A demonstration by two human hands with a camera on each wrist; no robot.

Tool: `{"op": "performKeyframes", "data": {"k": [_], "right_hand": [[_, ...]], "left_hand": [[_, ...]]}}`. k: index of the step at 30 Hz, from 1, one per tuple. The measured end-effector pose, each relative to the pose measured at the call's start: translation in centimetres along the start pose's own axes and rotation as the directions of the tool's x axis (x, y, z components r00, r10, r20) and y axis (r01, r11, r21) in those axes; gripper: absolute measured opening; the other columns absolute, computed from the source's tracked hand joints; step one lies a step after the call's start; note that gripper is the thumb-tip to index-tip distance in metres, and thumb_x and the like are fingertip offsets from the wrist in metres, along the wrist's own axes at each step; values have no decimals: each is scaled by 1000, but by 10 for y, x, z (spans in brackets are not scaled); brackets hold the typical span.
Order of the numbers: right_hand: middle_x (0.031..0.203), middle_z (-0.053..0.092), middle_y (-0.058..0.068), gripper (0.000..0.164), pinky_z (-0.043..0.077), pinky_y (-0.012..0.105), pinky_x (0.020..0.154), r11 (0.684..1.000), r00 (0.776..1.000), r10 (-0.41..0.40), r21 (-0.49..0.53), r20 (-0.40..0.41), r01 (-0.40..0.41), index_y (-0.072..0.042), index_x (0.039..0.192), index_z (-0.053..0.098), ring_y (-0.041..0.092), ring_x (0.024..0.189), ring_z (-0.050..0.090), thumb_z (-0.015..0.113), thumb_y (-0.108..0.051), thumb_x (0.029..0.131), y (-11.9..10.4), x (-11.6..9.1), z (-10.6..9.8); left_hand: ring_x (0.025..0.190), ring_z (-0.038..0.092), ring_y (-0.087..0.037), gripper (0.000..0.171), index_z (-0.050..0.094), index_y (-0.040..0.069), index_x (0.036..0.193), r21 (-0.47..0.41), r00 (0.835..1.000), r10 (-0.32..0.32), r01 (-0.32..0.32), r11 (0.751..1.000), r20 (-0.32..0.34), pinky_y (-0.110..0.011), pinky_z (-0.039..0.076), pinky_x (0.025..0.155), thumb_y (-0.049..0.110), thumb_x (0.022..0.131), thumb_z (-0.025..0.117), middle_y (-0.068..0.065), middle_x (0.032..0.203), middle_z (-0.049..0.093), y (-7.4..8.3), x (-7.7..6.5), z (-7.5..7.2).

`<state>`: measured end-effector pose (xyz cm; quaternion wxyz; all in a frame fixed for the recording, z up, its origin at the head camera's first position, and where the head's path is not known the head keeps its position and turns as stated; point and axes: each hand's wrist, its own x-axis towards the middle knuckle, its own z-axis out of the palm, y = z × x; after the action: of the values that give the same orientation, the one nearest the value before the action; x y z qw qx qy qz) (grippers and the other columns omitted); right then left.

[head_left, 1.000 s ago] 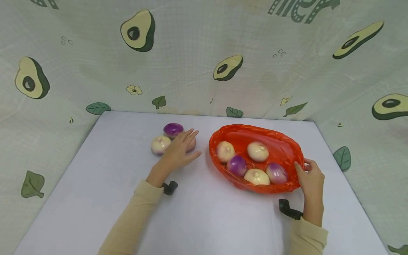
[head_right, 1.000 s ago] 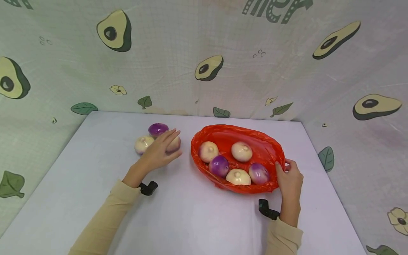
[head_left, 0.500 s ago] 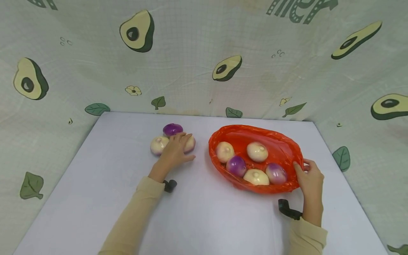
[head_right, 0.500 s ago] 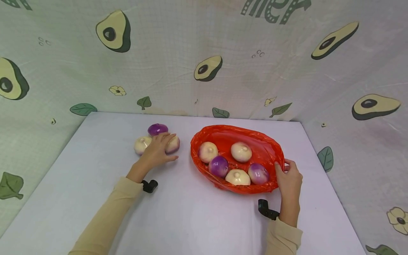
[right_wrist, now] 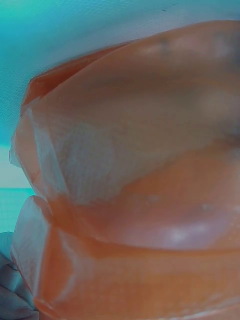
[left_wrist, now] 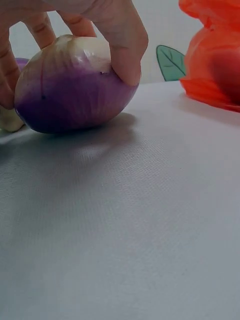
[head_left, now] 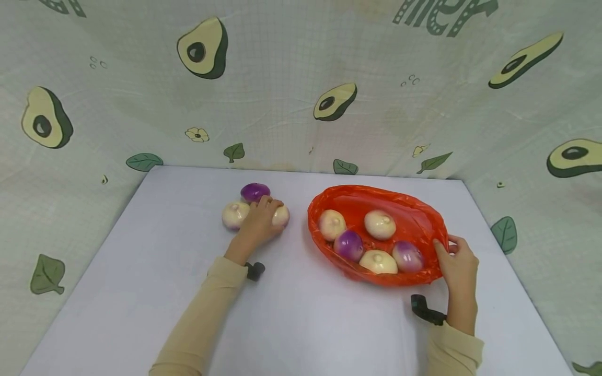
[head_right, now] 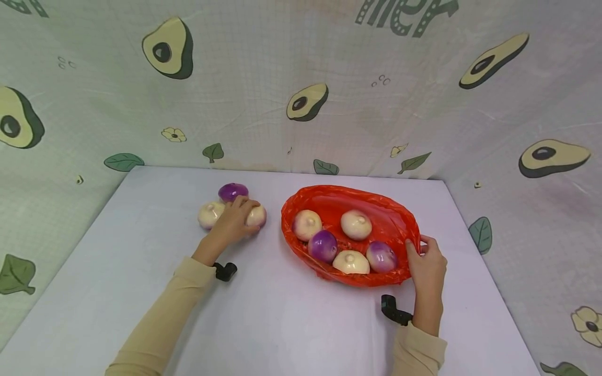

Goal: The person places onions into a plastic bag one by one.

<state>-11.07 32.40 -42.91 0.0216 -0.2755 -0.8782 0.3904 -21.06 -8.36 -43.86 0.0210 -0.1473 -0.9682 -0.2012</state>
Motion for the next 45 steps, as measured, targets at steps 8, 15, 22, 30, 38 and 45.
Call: {"op": "performKeyframes", "data": {"k": [8, 15, 22, 30, 38, 45], "right_hand": [[130, 42, 30, 67, 46, 52, 89, 1000, 1000, 1, -1, 4, -1, -2, 144, 25, 42, 111, 48, 41, -45, 95, 0, -1, 0], [130, 41, 30, 67, 46, 53, 90, 1000, 1000, 1, 2, 2, -1, -2, 145, 25, 42, 112, 48, 40, -45, 95, 0, -1, -1], [129, 42, 30, 67, 46, 53, 89, 1000, 1000, -7, 2, 0, 7, -2, 145, 25, 42, 111, 48, 41, -45, 95, 0, 0, -1], [129, 41, 31, 68, 46, 53, 89, 1000, 1000, -9, -1, 1, 9, -2, 144, 25, 43, 111, 48, 41, -45, 95, 0, 0, -1], [129, 42, 30, 67, 47, 53, 89, 1000, 1000, -9, -1, -1, 9, -2, 144, 26, 42, 111, 48, 41, -45, 95, 0, -2, 0], [129, 42, 30, 68, 47, 53, 89, 1000, 1000, -7, -2, 4, 7, -1, 144, 25, 42, 110, 48, 41, -45, 95, -1, -2, -1]], "left_hand": [[105, 46, -41, 54, 52, 12, 123, -9, 1000, -15, 16, 1000, 7, -52, 43, 92, 24, 75, 74, -16, 126, 45, 0, 1, 1], [106, 45, -41, 54, 52, 12, 123, -13, 999, -35, 35, 999, 17, -52, 43, 93, 25, 76, 73, -16, 126, 44, 3, 0, 0], [108, 45, -40, 53, 52, 12, 124, -33, 999, -47, 47, 998, 20, -53, 43, 93, 26, 77, 72, -16, 127, 44, 5, -2, -3], [109, 44, -41, 54, 51, 13, 126, -76, 1000, -26, 25, 997, -4, -54, 42, 94, 29, 78, 71, -15, 129, 43, 8, -4, -14], [105, 45, -40, 52, 52, 16, 125, -103, 999, 11, -16, 995, -42, -51, 44, 90, 26, 77, 69, -13, 126, 43, 19, -3, -30], [104, 44, -37, 51, 52, 18, 125, -128, 998, 39, -45, 991, -51, -48, 46, 85, 24, 76, 67, -12, 128, 42, 31, -3, -43]]}}
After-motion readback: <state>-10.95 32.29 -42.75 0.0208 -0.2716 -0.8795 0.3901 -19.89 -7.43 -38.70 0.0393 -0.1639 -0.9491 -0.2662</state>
